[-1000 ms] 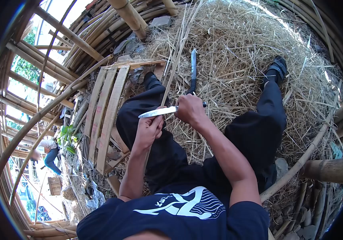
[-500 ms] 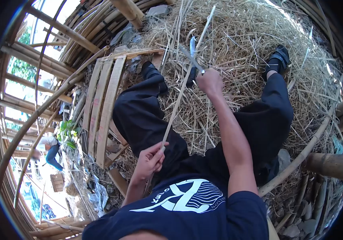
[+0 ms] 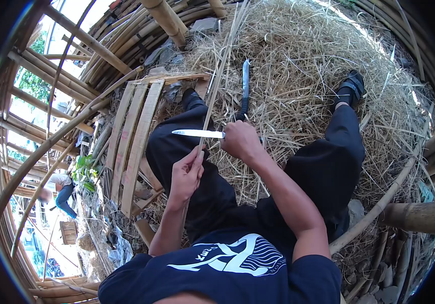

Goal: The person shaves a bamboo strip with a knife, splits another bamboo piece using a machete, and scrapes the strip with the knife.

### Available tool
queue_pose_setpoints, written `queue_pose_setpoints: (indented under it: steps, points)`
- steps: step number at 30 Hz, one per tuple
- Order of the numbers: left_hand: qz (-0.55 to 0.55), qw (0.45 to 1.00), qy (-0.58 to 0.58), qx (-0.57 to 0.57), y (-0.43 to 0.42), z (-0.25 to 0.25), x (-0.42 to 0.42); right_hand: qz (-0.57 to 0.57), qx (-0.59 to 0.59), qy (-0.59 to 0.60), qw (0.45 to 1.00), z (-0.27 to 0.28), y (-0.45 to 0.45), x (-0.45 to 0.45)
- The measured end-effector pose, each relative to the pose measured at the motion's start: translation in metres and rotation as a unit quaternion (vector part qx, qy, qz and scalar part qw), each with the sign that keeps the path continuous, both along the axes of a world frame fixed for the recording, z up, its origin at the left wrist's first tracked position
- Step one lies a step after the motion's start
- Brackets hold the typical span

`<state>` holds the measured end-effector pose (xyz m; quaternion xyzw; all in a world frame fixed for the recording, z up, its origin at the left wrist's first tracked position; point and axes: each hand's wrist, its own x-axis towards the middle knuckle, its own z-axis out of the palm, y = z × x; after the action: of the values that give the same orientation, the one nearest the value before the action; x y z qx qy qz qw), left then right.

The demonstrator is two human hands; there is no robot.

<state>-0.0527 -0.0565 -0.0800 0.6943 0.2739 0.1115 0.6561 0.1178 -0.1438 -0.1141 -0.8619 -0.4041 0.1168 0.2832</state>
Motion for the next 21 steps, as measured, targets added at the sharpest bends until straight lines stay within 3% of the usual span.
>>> queue_pose_setpoints:
  steps: [6, 8, 10, 12, 16, 21]
  points:
    - [-0.028, 1.0, -0.004, 0.007, 0.002, -0.007, -0.01, -0.024, -0.033, -0.007, 0.999, -0.009, 0.0, 0.017]
    - [-0.032, 0.999, 0.001, 0.016, -0.002, -0.009, -0.015, -0.098, -0.037, 0.059, 0.993, -0.019, -0.001, 0.038]
    - [-0.036, 0.997, 0.055, 0.039, -0.012, -0.003, -0.032, -0.158, -0.056, 0.053, 0.984, -0.027, -0.007, 0.066]
    - [-0.04, 0.996, 0.081, 0.004, -0.031, 0.005, -0.054, -0.299, -0.046, 0.099, 0.948, -0.035, -0.021, 0.099]
    - [-0.019, 0.992, 0.092, -0.087, -0.038, 0.001, -0.084, -0.248, -0.09, 0.05, 0.963, -0.04, -0.016, 0.094]
    - [-0.001, 0.985, 0.14, -0.098, -0.028, 0.002, -0.088, -0.212, -0.034, 0.089, 0.973, -0.032, -0.002, 0.068]
